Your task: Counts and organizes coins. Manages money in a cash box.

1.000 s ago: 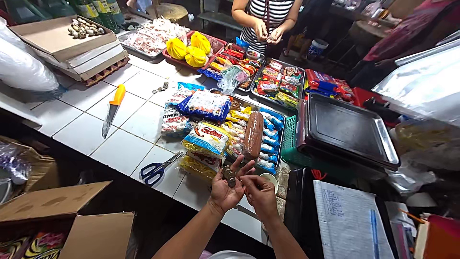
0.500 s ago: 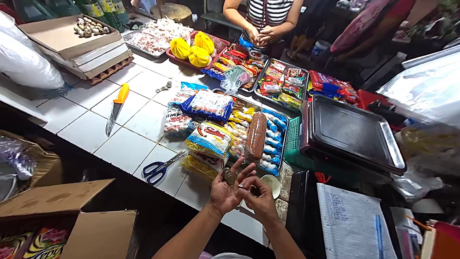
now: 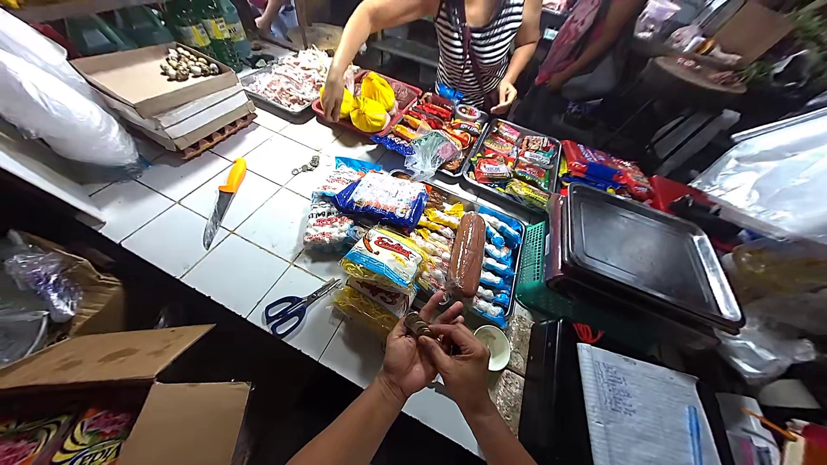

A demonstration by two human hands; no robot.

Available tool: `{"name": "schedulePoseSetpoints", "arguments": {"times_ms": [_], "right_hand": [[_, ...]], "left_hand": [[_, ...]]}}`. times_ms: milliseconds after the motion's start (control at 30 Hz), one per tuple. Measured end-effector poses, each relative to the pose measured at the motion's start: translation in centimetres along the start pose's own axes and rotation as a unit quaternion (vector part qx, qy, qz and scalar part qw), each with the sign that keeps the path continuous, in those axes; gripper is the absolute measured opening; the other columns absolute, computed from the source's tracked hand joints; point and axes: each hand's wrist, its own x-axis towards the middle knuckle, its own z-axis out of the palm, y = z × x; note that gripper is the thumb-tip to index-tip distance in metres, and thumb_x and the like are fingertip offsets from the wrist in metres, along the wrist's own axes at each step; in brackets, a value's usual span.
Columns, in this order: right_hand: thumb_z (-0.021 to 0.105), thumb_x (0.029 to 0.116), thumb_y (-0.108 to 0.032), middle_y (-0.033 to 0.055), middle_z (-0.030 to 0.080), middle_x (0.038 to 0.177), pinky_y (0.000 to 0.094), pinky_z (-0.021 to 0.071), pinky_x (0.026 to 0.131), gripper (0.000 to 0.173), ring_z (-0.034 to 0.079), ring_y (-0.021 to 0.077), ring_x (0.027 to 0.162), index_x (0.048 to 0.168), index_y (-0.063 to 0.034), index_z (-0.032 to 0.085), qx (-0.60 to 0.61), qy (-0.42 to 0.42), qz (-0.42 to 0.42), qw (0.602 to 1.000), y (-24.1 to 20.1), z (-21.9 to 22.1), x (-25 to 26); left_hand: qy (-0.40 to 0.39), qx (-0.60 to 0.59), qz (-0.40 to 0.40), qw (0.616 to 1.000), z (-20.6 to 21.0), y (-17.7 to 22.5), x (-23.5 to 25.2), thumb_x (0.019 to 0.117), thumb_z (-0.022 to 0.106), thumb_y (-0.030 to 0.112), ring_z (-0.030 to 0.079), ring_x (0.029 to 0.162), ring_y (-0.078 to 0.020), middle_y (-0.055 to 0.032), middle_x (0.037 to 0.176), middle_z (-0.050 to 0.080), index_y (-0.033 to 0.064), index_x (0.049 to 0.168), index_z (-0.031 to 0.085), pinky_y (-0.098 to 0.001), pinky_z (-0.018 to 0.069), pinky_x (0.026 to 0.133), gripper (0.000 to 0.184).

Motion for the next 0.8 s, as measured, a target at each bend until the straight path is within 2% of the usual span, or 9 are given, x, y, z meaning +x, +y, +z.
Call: {"name": "schedulePoseSetpoints", "arguments": {"times_ms": [133, 233, 300, 333, 433, 500, 567, 667, 800], "right_hand": [[0.084, 0.0741, -0.005, -0.0016, 0.070, 0.077, 0.0132, 0.0503, 0.058, 0.014, 0.059, -0.0023, 0.063, 0.084, -0.0025, 0.075, 0.131, -0.024, 0.085, 0.987, -0.1, -1.0, 0.1], [0.073, 0.0852, -0.008, -0.0005, 0.064, 0.071, 0.0172, 0.0457, 0.044, 0.011, 0.055, 0.0019, 0.051, 0.083, -0.0083, 0.063, 0.357, -0.057, 0.177, 0.916, 0.1, -2.0, 0.5], [0.059, 0.0822, -0.012, 0.0026, 0.066, 0.076, 0.0190, 0.0411, 0.038, 0.002, 0.056, 0.0047, 0.048, 0.084, -0.0135, 0.060, 0.453, -0.085, 0.223, 0.859, 0.3, -2.5, 0.8], [0.056, 0.0809, -0.012, 0.0041, 0.069, 0.079, 0.0191, 0.0402, 0.037, 0.008, 0.056, 0.0053, 0.048, 0.086, -0.0127, 0.062, 0.459, -0.093, 0.236, 0.851, 0.3, -2.6, 1.0], [0.068, 0.0900, -0.004, 0.0041, 0.072, 0.077, 0.0170, 0.0449, 0.042, 0.009, 0.057, 0.0020, 0.050, 0.096, -0.0022, 0.074, 0.357, -0.073, 0.233, 0.902, -0.7, -2.2, 1.7], [0.077, 0.0849, -0.001, 0.0024, 0.075, 0.089, 0.0153, 0.0536, 0.061, 0.026, 0.063, -0.0003, 0.065, 0.111, 0.0012, 0.076, 0.223, -0.064, 0.151, 0.961, -0.8, -1.3, 1.6], [0.077, 0.0848, -0.009, 0.0045, 0.077, 0.097, 0.0188, 0.0565, 0.080, 0.033, 0.069, 0.0017, 0.083, 0.116, 0.0000, 0.076, 0.084, -0.067, 0.038, 0.993, -0.1, -0.5, 1.2], [0.075, 0.0853, -0.014, 0.0049, 0.074, 0.086, 0.0185, 0.0554, 0.078, 0.023, 0.067, 0.0049, 0.080, 0.104, -0.0029, 0.080, -0.003, -0.036, -0.056, 0.998, 0.5, 0.3, 0.5], [0.077, 0.0820, -0.008, 0.0005, 0.072, 0.083, 0.0134, 0.0519, 0.063, 0.012, 0.061, -0.0019, 0.068, 0.092, -0.0012, 0.075, 0.088, -0.062, -0.011, 0.994, 0.2, -0.2, 0.2]], "left_hand": [[-0.013, 0.005, -0.009, 1.000, 0.0, 0.4, -0.1, 0.1075, 0.008, 0.036, 0.056, 0.133, -0.0406, -0.0239, 0.148, 0.053, 0.0162, 0.155, 0.044, -0.0488, 0.0495, 0.105, 0.063], [-0.008, 0.011, -0.006, 1.000, 0.1, 0.5, 0.0, 0.1068, 0.006, 0.039, 0.057, 0.130, -0.0408, -0.0241, 0.148, 0.053, 0.0162, 0.153, 0.047, -0.0498, 0.0509, 0.102, 0.066], [-0.008, 0.031, -0.009, 0.999, 0.0, 0.7, -0.1, 0.1068, 0.005, 0.039, 0.059, 0.128, -0.0384, -0.0226, 0.148, 0.054, 0.0164, 0.152, 0.049, -0.0466, 0.0528, 0.098, 0.066], [-0.010, 0.038, -0.013, 0.999, -0.1, 0.7, -0.2, 0.1068, 0.006, 0.039, 0.060, 0.127, -0.0370, -0.0215, 0.148, 0.054, 0.0168, 0.151, 0.050, -0.0445, 0.0543, 0.095, 0.066], [-0.007, 0.040, -0.024, 0.999, -0.3, 0.6, -0.4, 0.1066, 0.005, 0.036, 0.061, 0.126, -0.0343, -0.0180, 0.148, 0.055, 0.0183, 0.149, 0.051, -0.0430, 0.0553, 0.092, 0.065], [0.011, 0.014, -0.028, 0.999, -0.2, 0.4, -0.5, 0.1075, 0.006, 0.035, 0.061, 0.128, -0.0328, -0.0168, 0.146, 0.058, 0.0151, 0.147, 0.052, -0.0433, 0.0539, 0.098, 0.064], [0.021, -0.005, -0.029, 0.999, -0.1, 0.2, -0.5, 0.1083, 0.007, 0.035, 0.059, 0.130, -0.0331, -0.0185, 0.143, 0.059, 0.0087, 0.146, 0.052, -0.0449, 0.0505, 0.104, 0.064], [0.005, 0.014, -0.022, 1.000, -0.1, 0.3, -0.6, 0.1084, 0.006, 0.033, 0.056, 0.134, -0.0357, -0.0209, 0.146, 0.056, 0.0083, 0.150, 0.048, -0.0468, 0.0479, 0.107, 0.064], [-0.012, 0.028, -0.014, 0.999, -0.4, 0.8, -0.6, 0.1081, 0.007, 0.034, 0.055, 0.134, -0.0383, -0.0227, 0.147, 0.055, 0.0110, 0.152, 0.046, -0.0489, 0.0467, 0.109, 0.063]]}}
